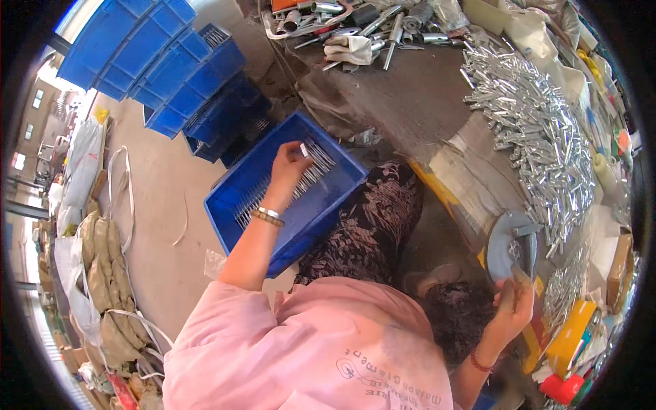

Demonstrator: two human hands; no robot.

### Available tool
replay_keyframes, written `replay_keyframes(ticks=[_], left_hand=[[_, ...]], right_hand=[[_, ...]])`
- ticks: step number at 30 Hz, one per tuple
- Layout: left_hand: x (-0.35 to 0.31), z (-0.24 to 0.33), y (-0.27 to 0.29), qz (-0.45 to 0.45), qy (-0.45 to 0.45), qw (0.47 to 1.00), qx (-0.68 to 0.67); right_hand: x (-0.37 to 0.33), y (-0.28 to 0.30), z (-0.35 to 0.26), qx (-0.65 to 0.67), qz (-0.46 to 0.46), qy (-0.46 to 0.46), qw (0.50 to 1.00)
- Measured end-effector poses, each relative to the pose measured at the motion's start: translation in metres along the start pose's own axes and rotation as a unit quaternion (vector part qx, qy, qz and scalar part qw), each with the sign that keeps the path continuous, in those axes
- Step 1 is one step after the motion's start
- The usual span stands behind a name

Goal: The person assembles metal components by inserting metal pins into metal pieces and hammering them on a base by hand, placing the assembled parts into a blue container.

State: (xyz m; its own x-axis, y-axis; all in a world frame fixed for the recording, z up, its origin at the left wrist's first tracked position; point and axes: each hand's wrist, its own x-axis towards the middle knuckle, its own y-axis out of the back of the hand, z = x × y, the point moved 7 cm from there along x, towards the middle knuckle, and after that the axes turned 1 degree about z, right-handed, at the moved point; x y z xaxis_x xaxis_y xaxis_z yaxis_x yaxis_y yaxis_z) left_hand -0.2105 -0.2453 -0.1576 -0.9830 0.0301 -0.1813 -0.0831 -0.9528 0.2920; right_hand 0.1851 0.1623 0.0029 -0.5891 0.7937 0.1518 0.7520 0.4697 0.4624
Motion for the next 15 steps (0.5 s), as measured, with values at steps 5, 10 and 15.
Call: replay_keyframes(ticks=[5, 10, 15], left_hand=[[0.068, -0.142, 0.03, 0.045, 0.104, 0.992, 0.048], [0.108, -0.178, 0.041, 0.108, 0.06, 0.982, 0.14], [0.137, -0.171, 0.009, 0.091, 0.004, 0.963, 0.255]], right_hand=[[-0.003, -0.003, -0.012, -0.065, 0.017, 0.077, 0.995], [-0.002, -0.001, -0.009, -0.023, 0.009, 0.068, 0.997], [-0.005, 0.004, -0.012, 0.005, 0.033, 0.066, 0.997]])
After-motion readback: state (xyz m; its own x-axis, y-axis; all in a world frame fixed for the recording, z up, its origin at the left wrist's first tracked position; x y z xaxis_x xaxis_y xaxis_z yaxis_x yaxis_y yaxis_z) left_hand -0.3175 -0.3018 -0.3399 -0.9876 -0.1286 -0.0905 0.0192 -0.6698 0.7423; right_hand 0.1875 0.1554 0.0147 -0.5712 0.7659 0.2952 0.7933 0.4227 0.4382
